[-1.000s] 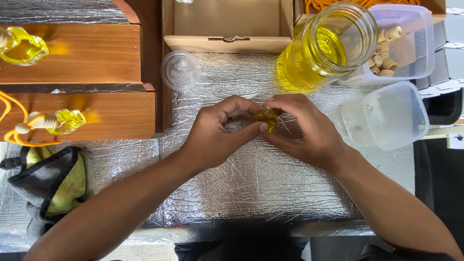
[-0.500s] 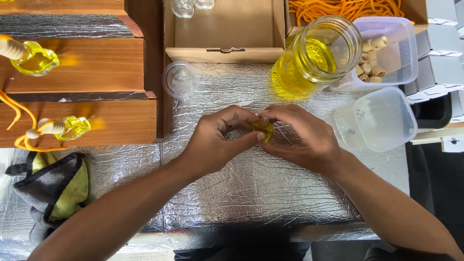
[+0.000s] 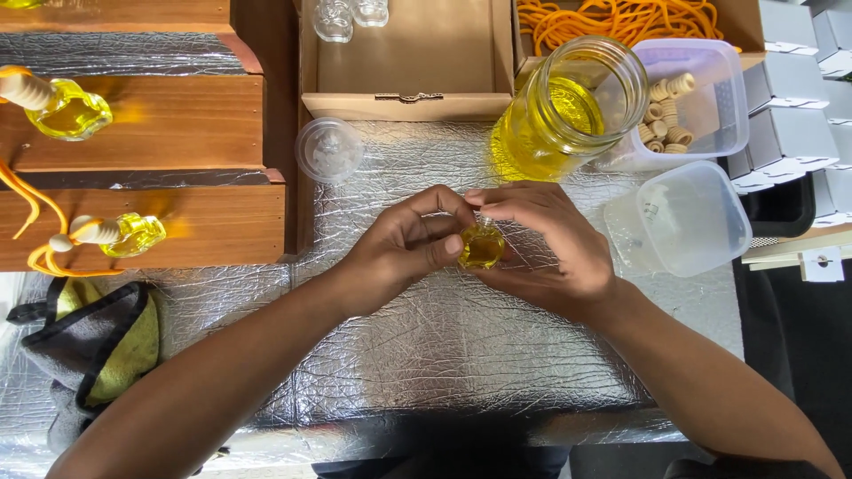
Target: Assembling small perfume bottles by filling them with oil using a syringe and attaching wooden caps and strings.
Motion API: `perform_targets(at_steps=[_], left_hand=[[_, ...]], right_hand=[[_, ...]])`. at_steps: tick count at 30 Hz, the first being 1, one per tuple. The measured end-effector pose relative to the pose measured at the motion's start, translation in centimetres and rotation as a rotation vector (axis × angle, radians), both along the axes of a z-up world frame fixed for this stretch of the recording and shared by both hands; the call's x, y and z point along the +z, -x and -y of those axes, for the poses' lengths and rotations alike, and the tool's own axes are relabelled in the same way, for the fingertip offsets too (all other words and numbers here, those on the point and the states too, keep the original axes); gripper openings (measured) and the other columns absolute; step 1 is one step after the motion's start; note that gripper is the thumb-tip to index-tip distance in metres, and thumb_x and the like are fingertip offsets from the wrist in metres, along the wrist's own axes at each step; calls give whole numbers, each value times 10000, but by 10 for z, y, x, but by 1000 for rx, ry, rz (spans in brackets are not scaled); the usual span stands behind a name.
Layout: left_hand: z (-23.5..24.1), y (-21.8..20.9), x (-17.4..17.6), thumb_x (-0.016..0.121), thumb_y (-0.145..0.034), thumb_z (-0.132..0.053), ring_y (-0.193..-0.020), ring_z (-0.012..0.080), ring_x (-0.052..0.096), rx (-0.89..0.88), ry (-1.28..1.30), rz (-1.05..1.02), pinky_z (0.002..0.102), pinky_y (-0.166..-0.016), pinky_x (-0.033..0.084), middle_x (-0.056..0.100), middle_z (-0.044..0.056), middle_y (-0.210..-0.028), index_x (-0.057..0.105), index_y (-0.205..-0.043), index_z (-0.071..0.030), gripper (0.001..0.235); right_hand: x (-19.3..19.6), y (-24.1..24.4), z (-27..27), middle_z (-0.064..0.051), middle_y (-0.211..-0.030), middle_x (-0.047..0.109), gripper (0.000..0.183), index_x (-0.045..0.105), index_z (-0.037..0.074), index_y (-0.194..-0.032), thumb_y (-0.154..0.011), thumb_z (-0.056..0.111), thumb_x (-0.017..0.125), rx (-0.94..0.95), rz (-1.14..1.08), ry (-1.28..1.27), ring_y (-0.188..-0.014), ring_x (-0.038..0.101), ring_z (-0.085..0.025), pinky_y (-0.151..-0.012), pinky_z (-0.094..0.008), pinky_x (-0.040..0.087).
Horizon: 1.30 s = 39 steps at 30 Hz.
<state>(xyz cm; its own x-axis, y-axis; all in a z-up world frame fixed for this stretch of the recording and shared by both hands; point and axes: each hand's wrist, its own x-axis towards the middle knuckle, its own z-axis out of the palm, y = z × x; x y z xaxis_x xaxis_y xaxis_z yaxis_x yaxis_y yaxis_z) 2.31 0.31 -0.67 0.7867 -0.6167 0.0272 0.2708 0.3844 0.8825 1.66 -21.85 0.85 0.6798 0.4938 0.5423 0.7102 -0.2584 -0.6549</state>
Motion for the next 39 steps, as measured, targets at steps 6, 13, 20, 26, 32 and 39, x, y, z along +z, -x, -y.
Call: perform_targets(at_steps=[6,13,20,26,32,39], left_hand=[[1,2,-17,655,-991,-131,-956,152,639,7,102,-69,296,-869,547,674,157,-1095,375,-1215,-111,359],[3,5,-12,787,-887,-82,-1003,194,656,80,110,-89,337,-871,565,593,143,-1123,343,-1198,-127,544],[2,-3,-29,704,-962,-151,-978,180,655,129,151,-100,327,-882,557,629,142,-1049,449,-1245,-55,393],[2,-4,-33,694,-957,-118,-978,193,664,125,124,-37,355,-899,572,638,158,-1042,519,-1252,-28,354],[1,-3,-30,736,-932,-170,-1071,249,675,47,70,22,426,-969,558,632,174,-1130,503,-1325,-33,477],[2,-6,-29,766,-898,-157,-981,190,693,44,120,-50,324,-861,577,639,165,-1083,481,-1303,-10,516]], right_hand=[[3,7,-12,-228,-1230,698,573,638,-77,-1217,-732,19,927,-83,42,-103,-1171,686,-407,-1055,-518,511],[4,8,-22,-248,-1173,708,504,657,-99,-1189,-759,-24,909,-132,165,-91,-1083,713,-430,-979,-527,545],[4,9,-22,-291,-1171,666,537,613,-135,-1198,-758,-25,900,-115,141,-122,-1111,680,-480,-967,-569,546],[3,10,-23,-294,-1156,655,502,601,-149,-1184,-784,-33,883,-125,195,-120,-1101,683,-484,-950,-575,558],[6,11,-22,-290,-1140,666,505,622,-142,-1180,-770,-35,898,-116,236,-81,-1075,685,-497,-931,-578,555],[2,9,-19,-258,-1177,672,522,633,-100,-1204,-784,22,917,-131,217,-59,-1104,679,-448,-943,-573,547]])
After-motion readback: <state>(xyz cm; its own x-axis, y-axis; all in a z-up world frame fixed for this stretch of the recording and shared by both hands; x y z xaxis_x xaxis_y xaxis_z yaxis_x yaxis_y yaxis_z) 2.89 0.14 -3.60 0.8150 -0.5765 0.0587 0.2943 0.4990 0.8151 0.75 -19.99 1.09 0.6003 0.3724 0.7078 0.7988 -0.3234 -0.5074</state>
